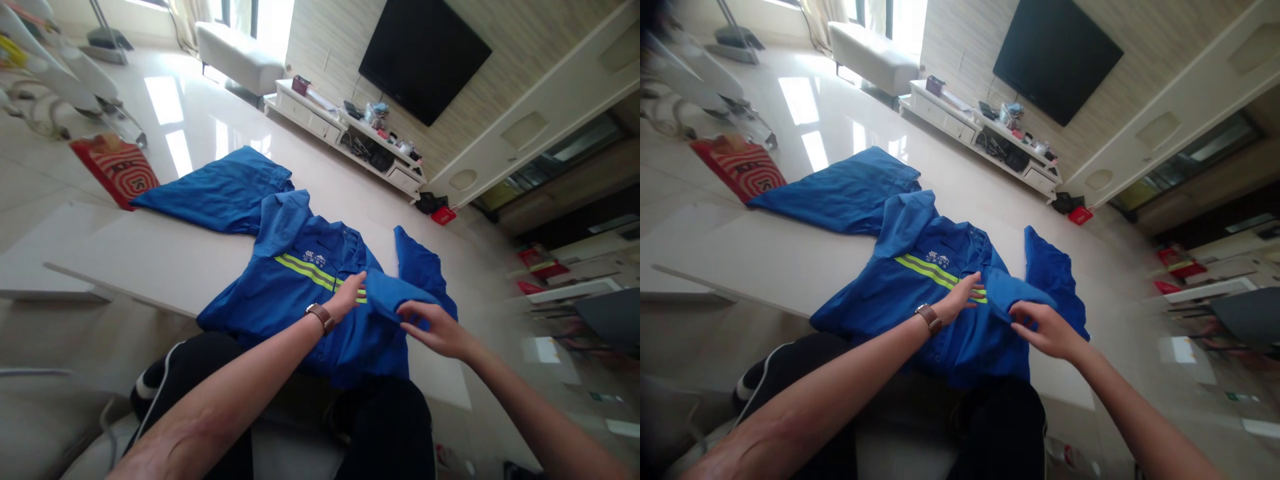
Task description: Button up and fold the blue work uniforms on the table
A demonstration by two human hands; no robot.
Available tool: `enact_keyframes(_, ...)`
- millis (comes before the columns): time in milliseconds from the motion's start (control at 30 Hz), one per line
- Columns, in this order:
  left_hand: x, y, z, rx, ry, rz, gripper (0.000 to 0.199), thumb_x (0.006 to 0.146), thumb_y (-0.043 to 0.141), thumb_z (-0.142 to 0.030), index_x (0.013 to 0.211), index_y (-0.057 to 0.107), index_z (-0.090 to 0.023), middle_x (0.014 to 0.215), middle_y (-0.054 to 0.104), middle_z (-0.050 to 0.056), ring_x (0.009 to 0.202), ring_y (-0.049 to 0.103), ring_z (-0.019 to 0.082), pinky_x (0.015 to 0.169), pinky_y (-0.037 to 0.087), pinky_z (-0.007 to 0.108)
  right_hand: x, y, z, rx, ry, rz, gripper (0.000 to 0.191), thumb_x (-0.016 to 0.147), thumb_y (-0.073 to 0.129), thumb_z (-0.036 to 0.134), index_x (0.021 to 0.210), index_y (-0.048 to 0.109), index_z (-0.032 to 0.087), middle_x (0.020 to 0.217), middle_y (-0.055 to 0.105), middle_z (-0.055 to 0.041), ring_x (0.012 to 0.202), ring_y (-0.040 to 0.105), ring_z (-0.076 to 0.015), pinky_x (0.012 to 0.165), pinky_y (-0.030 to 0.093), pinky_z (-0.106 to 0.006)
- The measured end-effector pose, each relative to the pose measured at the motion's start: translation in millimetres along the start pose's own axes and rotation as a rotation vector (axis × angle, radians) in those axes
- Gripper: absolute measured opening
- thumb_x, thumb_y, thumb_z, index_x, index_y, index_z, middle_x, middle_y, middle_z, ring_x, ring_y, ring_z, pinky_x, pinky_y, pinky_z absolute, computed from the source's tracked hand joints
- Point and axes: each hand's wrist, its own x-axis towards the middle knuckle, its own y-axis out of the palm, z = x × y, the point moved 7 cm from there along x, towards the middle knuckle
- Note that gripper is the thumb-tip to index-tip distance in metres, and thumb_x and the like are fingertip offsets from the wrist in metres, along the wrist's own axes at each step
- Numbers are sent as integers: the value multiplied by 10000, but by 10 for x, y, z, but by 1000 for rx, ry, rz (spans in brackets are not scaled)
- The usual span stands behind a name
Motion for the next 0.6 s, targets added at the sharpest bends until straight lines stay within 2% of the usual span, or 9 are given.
enact_keyframes(33,29,0,43,-97,-40,7,487,1061,250,-424,1458,458,-235,1401,650,99,1139,673,203,884,551,300,-38,108,20,-7,-1,97,127,897,673,386,915,734,276,856,718,-35,748,669,-214,716,552,-337)
enact_keyframes(67,51,17,100,-191,-90,21,518,1048,289,-475,1474,439,-222,1421,634,112,1142,671,209,869,551,297,-44,138,-22,-26,17,102,145,917,654,395,901,734,275,860,720,-40,769,674,-217,732,554,-341)
enact_keyframes(200,89,181,299,-316,-195,99,665,894,577,-560,1431,496,-176,1326,669,120,1106,664,234,839,537,295,66,118,-635,-68,254,-171,308,854,702,501,1019,701,241,1035,713,-100,993,681,-293,858,574,-428)
enact_keyframes(300,111,331,294,-212,-74,177,535,863,615,-526,1293,602,-209,1225,701,56,1091,648,212,864,522,281,110,600,-1147,160,511,-126,643,699,822,567,1202,648,207,1193,688,-149,1069,680,-323,891,582,-467)
enact_keyframes(367,118,411,263,-198,0,234,422,887,577,-515,1183,638,-222,1199,705,31,1082,645,197,870,521,276,131,1061,-1276,391,606,-43,794,646,846,571,1304,589,208,1135,711,-128,956,708,-295,815,598,-447)
enact_keyframes(433,127,439,241,-235,31,260,359,930,506,-508,1096,639,-220,1205,703,30,1066,652,188,867,530,280,180,1363,-1267,508,620,-10,763,622,839,561,1255,607,204,935,729,-65,802,701,-262,745,592,-427)
enact_keyframes(467,132,429,234,-259,33,255,352,950,470,-508,1066,632,-218,1209,702,34,1060,657,187,867,536,286,213,1402,-1253,512,609,-19,689,612,830,556,1171,640,202,834,715,-36,748,687,-252,732,585,-423)
enact_keyframes(533,140,376,223,-292,29,218,350,974,422,-504,1029,612,-216,1190,704,42,1041,667,188,867,544,299,264,1207,-1278,448,576,-90,515,610,795,554,974,682,208,733,694,-19,717,673,-251,750,577,-432)
enact_keyframes(600,136,297,212,-299,22,165,319,972,424,-482,1007,594,-215,1135,710,45,1009,676,190,851,546,303,228,650,-1427,338,557,-256,395,654,731,554,871,694,226,788,730,-57,794,693,-285,808,572,-463)
